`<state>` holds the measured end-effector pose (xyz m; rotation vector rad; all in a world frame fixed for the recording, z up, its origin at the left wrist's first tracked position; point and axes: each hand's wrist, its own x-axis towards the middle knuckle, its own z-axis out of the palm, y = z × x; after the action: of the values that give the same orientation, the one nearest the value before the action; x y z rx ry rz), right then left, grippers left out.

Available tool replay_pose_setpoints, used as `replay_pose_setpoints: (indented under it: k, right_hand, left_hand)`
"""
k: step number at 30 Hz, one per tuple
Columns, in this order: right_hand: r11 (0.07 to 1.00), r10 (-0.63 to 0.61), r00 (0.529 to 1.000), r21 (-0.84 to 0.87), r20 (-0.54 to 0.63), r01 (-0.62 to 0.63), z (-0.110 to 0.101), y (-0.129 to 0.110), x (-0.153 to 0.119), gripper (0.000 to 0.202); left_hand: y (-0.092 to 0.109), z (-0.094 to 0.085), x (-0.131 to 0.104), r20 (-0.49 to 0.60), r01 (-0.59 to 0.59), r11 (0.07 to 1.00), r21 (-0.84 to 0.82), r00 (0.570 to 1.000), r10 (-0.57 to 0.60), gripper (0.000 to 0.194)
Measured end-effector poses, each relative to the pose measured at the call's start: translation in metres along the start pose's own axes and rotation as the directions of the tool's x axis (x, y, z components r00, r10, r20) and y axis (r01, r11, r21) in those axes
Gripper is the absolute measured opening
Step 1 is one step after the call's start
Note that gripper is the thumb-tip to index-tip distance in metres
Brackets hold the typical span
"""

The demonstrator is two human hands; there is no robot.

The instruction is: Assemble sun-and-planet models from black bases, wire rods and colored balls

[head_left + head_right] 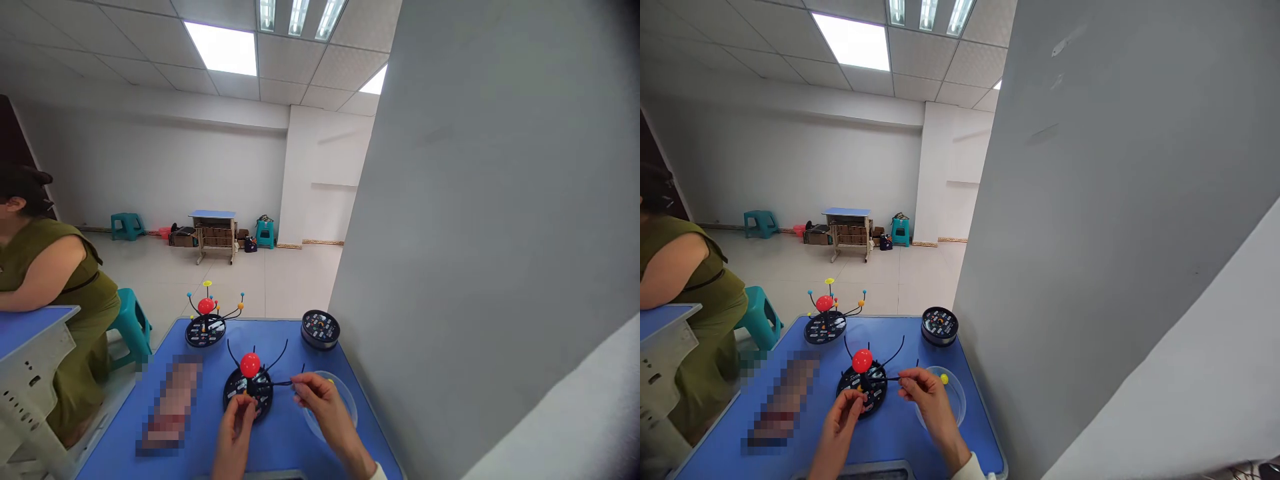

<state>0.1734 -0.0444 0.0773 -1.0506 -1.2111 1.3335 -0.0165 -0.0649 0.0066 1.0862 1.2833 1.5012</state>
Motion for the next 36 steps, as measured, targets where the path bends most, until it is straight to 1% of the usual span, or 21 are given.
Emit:
replay_pose_setpoints:
  k: [1,2,3,5,7,10,11,13,18,23,27,31,36]
  right_hand:
    - [0.998,0.034,0.999,0.052,0.008,-0.035,0.006,0.002,0.002,0.039]
    - [0.993,0.062,0.998,0.101,0.018,-0.064,0.011,0.004,0.003,0.037]
    - [0.987,0.083,0.996,0.139,0.031,-0.086,0.015,0.006,0.005,0.035]
    - [0.980,0.096,0.994,0.169,0.048,-0.103,0.019,0.011,0.008,0.035]
    - [0.985,0.080,0.996,0.147,0.038,-0.085,0.020,0.015,0.011,0.036]
    - [0.997,0.030,1.000,0.076,0.006,-0.030,0.021,0.020,0.016,0.036]
    - [0.999,0.012,1.000,0.045,0.002,-0.012,0.021,0.021,0.019,0.037]
    - [0.999,-0.030,1.000,-0.028,0.001,0.030,0.023,0.020,0.025,0.039]
    - [0.979,-0.121,0.993,-0.163,0.000,0.120,0.031,0.014,0.047,0.046]
    - [0.948,-0.160,0.986,-0.269,0.052,0.168,0.038,0.012,0.063,0.047]
    - [0.923,-0.157,0.979,-0.334,0.127,0.191,0.040,0.013,0.066,0.046]
    - [0.909,-0.154,0.972,-0.359,0.178,0.210,0.041,0.012,0.064,0.051]
    - [0.892,-0.157,0.963,-0.388,0.217,0.233,0.040,0.009,0.062,0.053]
  left_hand:
    - [0.004,0.003,0.000,-0.011,0.070,0.989,-0.129,0.997,-0.072,0.041]
    - [0.008,0.005,0.001,-0.013,0.134,0.959,-0.250,0.990,-0.142,0.039]
    - [0.011,0.008,0.001,-0.006,0.195,0.914,-0.356,0.977,-0.211,0.036]
    - [0.018,0.011,0.003,0.044,0.317,0.800,-0.509,0.938,-0.344,0.023]
    - [0.025,0.014,0.004,0.100,0.412,0.678,-0.609,0.887,-0.450,0.014]
    - [0.034,0.019,0.009,0.192,0.505,0.506,-0.700,0.815,-0.547,0.019]
    - [0.037,0.020,0.012,0.215,0.521,0.466,-0.715,0.798,-0.563,0.020]
    - [0.040,0.024,0.017,0.241,0.539,0.422,-0.729,0.780,-0.578,0.020]
    - [0.040,0.032,0.029,0.214,0.534,0.421,-0.733,0.769,-0.602,0.020]
    - [0.034,0.038,0.034,0.131,0.512,0.487,-0.708,0.772,-0.622,0.010]
    - [0.027,0.043,0.036,0.055,0.481,0.540,-0.690,0.780,-0.624,0.003]
    - [0.020,0.047,0.037,0.002,0.454,0.584,-0.673,0.791,-0.612,0.014]
    - [0.013,0.050,0.039,-0.035,0.416,0.619,-0.666,0.812,-0.583,0.029]
